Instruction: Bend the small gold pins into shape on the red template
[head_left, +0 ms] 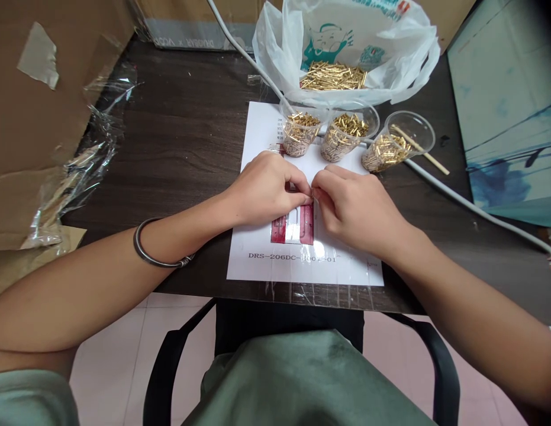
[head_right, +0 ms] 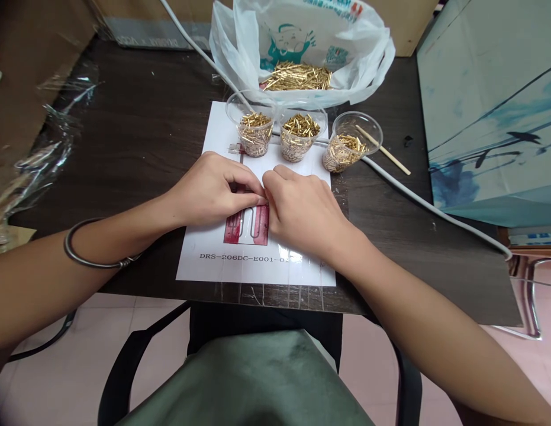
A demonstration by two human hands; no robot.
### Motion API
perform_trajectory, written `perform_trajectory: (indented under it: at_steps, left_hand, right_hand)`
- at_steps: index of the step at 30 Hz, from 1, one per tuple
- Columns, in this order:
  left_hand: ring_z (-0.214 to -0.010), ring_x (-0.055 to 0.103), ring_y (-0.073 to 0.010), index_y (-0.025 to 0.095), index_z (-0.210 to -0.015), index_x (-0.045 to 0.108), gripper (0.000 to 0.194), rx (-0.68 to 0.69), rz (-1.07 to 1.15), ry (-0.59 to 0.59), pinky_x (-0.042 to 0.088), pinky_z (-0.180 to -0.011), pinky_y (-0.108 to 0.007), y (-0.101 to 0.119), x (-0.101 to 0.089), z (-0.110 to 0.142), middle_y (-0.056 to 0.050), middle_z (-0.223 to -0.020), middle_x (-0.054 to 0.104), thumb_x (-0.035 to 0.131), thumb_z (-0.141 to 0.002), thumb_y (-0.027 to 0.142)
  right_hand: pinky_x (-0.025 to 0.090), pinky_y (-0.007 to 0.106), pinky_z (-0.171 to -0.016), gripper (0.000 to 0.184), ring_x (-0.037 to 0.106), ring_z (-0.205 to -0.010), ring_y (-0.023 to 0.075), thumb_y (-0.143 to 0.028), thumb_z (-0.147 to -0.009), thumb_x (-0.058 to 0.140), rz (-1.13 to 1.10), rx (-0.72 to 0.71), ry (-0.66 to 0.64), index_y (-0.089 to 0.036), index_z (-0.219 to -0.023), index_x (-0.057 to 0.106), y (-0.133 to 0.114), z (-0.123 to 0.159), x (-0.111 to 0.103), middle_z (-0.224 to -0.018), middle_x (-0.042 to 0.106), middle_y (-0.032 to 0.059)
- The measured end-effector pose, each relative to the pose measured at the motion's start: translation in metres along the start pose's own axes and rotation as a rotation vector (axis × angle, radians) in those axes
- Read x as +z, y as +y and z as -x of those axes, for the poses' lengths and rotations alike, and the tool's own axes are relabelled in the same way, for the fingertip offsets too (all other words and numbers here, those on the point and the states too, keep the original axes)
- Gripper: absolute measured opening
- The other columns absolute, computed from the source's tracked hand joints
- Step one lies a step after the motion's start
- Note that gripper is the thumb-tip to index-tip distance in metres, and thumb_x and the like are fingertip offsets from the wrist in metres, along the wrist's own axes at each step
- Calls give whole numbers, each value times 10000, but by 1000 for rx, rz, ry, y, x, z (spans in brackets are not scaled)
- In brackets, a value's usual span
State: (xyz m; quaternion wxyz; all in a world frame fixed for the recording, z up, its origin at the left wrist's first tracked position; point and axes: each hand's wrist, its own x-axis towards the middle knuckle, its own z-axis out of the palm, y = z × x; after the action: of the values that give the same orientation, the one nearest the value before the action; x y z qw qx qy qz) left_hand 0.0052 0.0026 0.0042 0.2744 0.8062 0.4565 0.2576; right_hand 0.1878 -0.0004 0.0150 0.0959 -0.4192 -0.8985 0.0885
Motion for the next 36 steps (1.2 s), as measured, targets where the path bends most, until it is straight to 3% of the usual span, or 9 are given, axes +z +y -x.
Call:
perform_trajectory:
  at_steps: [14, 23, 36]
  left_hand:
    - [-681, 641, -146, 210, -782, 770, 129, -8, -50, -24, 471, -656, -264, 0, 0, 1, -1, -729, 737, 646, -746, 202]
    - [-682, 647, -147, 212, -803, 774, 136, -15, -58, -20, 477, -662, -269, 1, 0, 1, -6, -746, 744, 651, -747, 202]
    - [-653, 633, -137, 206, -803, 776, 140, -26, -51, -9, 457, -639, -260, 1, 0, 1, -2, -722, 737, 646, -751, 199]
  right_hand:
    - [276, 294, -585, 119, 502, -676, 161, -161, -829, 441, -163, -36, 17, -164, -783, 551, 10, 5, 3, -754, 588, 48]
    - [298, 289, -597, 150, 470, -659, 153, -205, -872, 422, -145, 17, 101, -163, -791, 540, 5, 9, 11, -737, 551, 43]
    - [242, 295, -540, 140, 483, -642, 145, -212, -867, 421, -56, 44, 143, -163, -801, 534, 1, 11, 15, -752, 549, 35]
